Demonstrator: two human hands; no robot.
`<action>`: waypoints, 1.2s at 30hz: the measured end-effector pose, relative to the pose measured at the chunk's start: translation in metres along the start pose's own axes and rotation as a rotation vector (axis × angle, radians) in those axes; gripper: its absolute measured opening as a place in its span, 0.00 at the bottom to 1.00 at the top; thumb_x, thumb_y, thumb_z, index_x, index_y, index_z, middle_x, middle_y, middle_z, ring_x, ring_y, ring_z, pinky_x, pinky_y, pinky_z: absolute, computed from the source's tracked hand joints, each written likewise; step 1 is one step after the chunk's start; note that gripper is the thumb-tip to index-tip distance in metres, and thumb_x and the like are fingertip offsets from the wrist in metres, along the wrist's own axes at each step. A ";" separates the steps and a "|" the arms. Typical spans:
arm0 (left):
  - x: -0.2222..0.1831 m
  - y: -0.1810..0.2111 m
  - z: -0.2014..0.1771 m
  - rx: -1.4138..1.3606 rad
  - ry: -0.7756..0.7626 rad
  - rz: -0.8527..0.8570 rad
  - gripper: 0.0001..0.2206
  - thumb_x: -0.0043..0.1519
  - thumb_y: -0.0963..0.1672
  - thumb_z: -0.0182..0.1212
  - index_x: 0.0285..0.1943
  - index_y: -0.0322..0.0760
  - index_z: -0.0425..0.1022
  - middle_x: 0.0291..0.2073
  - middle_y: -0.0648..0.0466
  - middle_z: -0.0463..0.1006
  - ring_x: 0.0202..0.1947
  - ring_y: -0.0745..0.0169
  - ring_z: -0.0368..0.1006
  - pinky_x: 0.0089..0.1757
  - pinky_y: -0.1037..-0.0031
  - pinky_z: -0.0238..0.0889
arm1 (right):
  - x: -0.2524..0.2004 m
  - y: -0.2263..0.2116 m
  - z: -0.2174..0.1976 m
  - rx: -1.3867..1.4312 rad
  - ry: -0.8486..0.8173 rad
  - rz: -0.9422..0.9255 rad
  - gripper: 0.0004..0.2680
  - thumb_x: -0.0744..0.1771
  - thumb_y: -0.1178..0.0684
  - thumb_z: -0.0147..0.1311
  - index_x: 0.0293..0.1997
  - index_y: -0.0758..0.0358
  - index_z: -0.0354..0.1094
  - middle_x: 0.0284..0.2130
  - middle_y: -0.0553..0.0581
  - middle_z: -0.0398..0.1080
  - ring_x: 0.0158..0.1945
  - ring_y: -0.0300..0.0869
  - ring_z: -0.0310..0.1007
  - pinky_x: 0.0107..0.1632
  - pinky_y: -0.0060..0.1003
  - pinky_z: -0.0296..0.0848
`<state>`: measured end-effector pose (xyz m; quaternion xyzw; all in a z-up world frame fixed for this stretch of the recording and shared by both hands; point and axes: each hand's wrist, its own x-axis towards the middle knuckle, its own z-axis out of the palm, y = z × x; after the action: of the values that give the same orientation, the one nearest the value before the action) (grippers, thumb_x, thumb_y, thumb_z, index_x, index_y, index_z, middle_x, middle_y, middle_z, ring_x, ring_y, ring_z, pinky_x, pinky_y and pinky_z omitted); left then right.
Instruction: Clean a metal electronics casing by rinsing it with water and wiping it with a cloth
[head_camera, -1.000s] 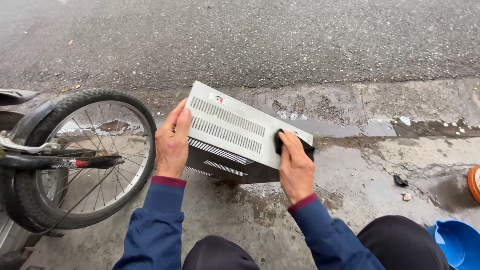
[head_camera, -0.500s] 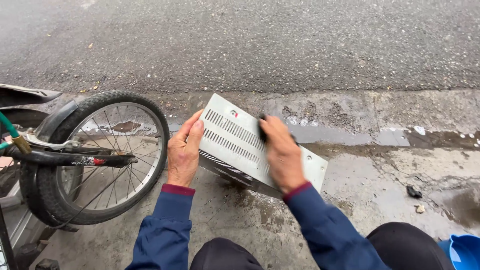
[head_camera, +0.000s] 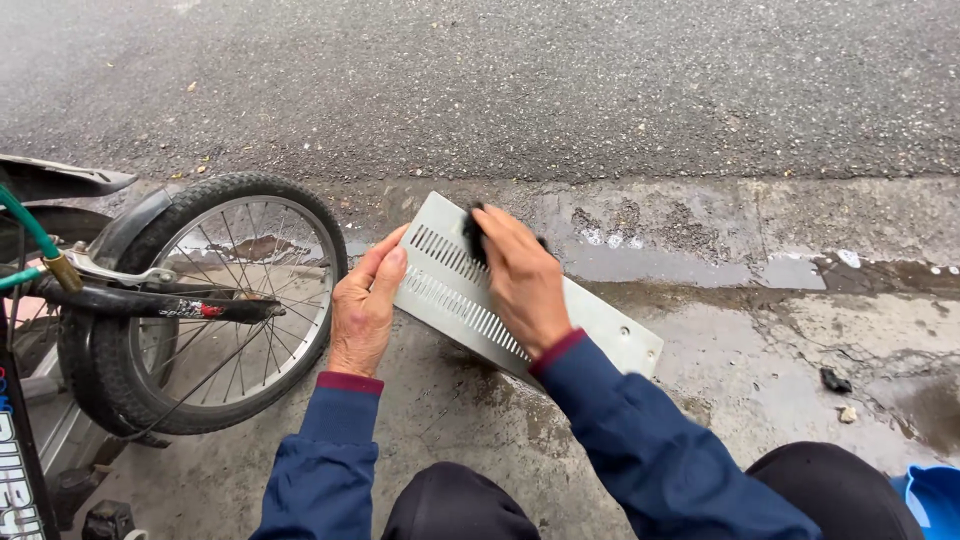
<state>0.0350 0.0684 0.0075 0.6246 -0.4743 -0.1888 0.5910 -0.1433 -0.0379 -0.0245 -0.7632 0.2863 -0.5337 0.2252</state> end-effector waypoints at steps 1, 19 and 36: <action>0.001 -0.001 -0.001 0.002 0.000 -0.001 0.17 0.75 0.50 0.60 0.69 0.47 0.84 0.58 0.48 0.87 0.61 0.61 0.75 0.65 0.59 0.67 | 0.008 0.006 0.007 0.002 -0.001 0.001 0.13 0.76 0.59 0.48 0.69 0.58 0.74 0.63 0.67 0.77 0.68 0.62 0.76 0.70 0.59 0.73; 0.026 -0.001 0.019 0.105 -0.004 0.074 0.16 0.78 0.52 0.59 0.70 0.49 0.83 0.52 0.48 0.85 0.55 0.62 0.74 0.60 0.60 0.70 | -0.146 0.126 -0.129 0.070 0.178 0.674 0.09 0.76 0.52 0.56 0.62 0.49 0.81 0.50 0.54 0.83 0.54 0.38 0.80 0.58 0.42 0.80; 0.044 -0.010 0.040 0.186 0.106 0.064 0.16 0.77 0.54 0.60 0.67 0.51 0.84 0.49 0.51 0.84 0.50 0.62 0.77 0.57 0.61 0.73 | -0.142 0.061 -0.135 -0.650 -0.036 0.333 0.12 0.76 0.58 0.48 0.65 0.68 0.77 0.62 0.72 0.76 0.54 0.51 0.76 0.57 0.42 0.79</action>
<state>0.0276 0.0085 0.0031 0.6703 -0.4774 -0.0917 0.5607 -0.3201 0.0089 -0.1171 -0.7470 0.5574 -0.3573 0.0600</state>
